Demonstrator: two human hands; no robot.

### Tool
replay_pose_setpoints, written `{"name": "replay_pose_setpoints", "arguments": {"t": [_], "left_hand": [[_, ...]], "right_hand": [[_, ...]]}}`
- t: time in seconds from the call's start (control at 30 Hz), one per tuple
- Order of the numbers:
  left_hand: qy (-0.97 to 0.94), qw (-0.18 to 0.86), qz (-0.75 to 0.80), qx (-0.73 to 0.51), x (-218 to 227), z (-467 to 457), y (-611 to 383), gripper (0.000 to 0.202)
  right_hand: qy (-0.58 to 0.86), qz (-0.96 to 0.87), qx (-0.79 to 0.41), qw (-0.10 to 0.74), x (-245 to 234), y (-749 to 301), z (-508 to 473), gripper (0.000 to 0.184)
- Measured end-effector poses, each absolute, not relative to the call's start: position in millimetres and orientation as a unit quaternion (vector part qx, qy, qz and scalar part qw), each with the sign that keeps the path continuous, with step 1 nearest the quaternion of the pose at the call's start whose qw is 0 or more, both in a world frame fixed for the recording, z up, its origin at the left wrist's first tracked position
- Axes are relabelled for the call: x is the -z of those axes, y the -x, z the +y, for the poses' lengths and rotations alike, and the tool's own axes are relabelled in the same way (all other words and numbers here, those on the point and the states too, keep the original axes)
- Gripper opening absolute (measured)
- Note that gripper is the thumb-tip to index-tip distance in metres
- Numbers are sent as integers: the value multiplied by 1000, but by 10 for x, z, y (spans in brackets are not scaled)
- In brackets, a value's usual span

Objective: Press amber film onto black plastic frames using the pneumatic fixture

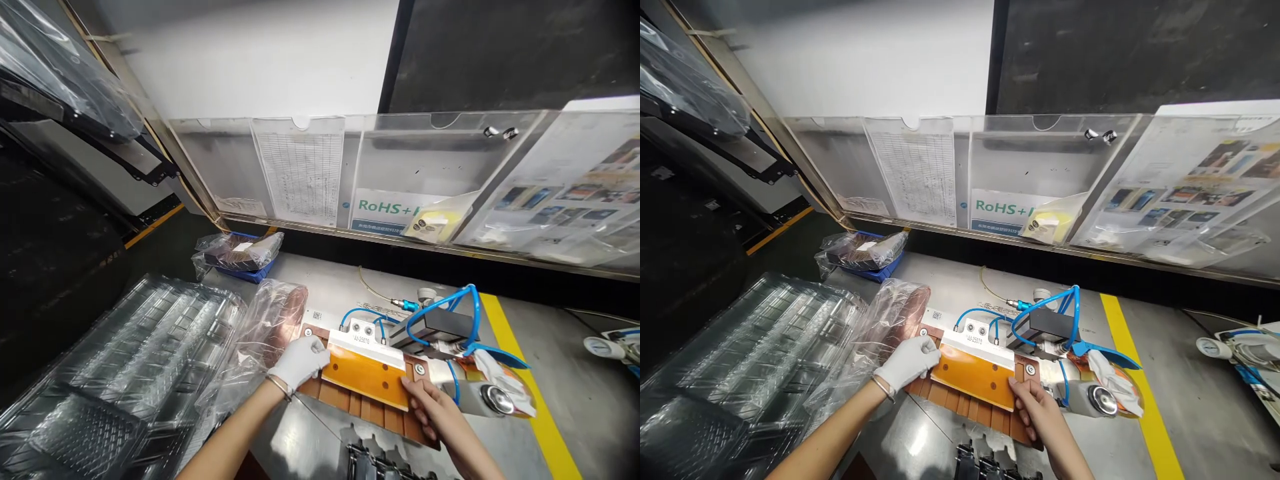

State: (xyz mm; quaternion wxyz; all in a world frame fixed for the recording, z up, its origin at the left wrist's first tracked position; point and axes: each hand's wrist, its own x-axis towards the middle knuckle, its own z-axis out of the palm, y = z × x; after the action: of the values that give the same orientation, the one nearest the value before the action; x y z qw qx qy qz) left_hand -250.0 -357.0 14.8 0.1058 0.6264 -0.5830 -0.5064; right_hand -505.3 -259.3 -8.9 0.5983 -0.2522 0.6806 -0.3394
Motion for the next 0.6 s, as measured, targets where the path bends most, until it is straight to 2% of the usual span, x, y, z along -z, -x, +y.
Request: {"name": "replay_pose_setpoints", "arguments": {"t": [0.27,0.6], "left_hand": [[-630,112,-577,507,-102,-3563,2495,24],[-622,154,-545,541,-114,-3511,2488,26]], "right_hand": [[263,702,299,591,62,5085,-2679,49],[329,753,212,530,-31,5280,-2746,52]]}}
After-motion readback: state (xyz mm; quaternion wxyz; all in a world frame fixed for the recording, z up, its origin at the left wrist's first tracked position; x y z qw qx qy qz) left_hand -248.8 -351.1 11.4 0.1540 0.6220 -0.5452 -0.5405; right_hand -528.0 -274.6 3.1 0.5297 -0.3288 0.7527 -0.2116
